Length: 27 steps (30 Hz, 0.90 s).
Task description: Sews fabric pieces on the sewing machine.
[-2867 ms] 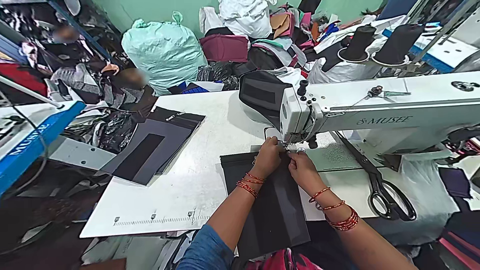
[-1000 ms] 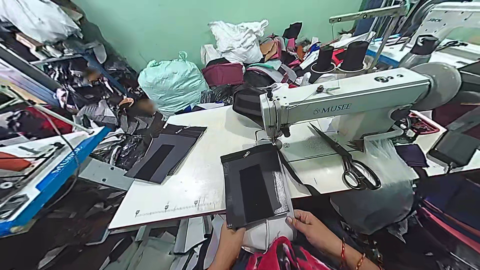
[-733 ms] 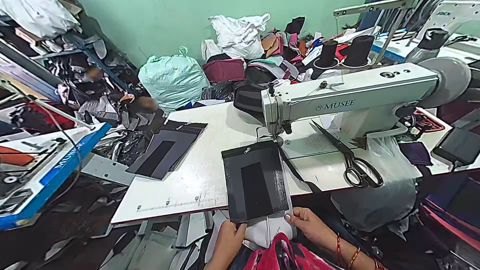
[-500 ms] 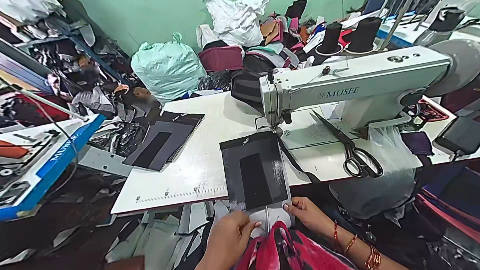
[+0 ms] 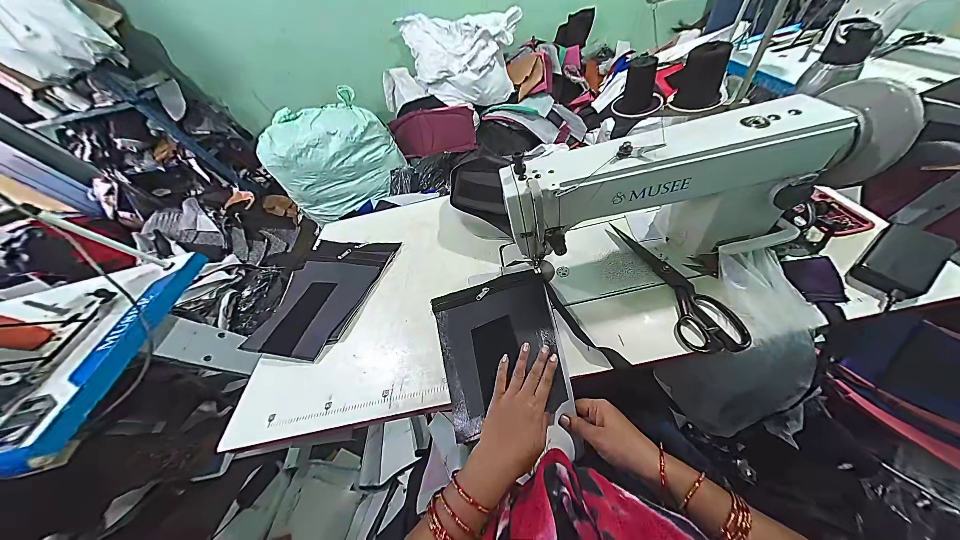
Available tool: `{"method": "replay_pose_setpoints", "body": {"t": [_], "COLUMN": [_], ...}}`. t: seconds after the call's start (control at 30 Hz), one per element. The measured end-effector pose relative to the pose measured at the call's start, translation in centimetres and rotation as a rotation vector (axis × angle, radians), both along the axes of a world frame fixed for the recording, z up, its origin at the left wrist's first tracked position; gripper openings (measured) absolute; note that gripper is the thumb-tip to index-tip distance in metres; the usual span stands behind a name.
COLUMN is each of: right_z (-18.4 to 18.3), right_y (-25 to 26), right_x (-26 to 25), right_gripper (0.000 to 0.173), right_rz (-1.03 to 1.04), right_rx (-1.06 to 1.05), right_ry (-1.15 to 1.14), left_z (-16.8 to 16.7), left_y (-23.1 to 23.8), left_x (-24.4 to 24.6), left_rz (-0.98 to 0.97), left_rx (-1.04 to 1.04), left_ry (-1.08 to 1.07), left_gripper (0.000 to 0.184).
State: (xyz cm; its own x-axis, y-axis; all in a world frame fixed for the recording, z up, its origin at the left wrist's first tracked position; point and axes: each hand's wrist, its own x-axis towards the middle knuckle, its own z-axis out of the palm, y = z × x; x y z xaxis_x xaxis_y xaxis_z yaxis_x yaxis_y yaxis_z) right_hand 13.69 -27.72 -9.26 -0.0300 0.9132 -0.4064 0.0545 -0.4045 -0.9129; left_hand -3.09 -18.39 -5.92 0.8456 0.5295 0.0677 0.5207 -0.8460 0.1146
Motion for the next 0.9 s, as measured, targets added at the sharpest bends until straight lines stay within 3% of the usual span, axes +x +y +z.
{"method": "replay_pose_setpoints", "body": {"t": [0.57,0.7,0.83,0.9], "right_z": [0.3,1.5,2.6,3.2], "right_y": [0.0,-0.6,-0.7,-0.7], "right_x": [0.1,0.2,0.5,0.6], "right_gripper": [0.019,0.018,0.021,0.020], "right_rz": [0.006,0.008,0.025,0.030], "right_rx": [0.010,0.063,0.097,0.100], "right_ry": [0.000,-0.028,-0.029,-0.018], "left_z": [-0.5,0.0,4.3,6.0], "left_y": [-0.2,0.8,2.7,4.0], "left_x": [1.1,1.0,4.7,7.6], "left_rz": [-0.018,-0.057,0.174,0.331], "left_rx": [-0.010,-0.096,-0.388,-0.494], "left_ry": [-0.081,-0.167,0.000,0.160], "left_gripper": [0.057,0.076,0.074,0.085]}}
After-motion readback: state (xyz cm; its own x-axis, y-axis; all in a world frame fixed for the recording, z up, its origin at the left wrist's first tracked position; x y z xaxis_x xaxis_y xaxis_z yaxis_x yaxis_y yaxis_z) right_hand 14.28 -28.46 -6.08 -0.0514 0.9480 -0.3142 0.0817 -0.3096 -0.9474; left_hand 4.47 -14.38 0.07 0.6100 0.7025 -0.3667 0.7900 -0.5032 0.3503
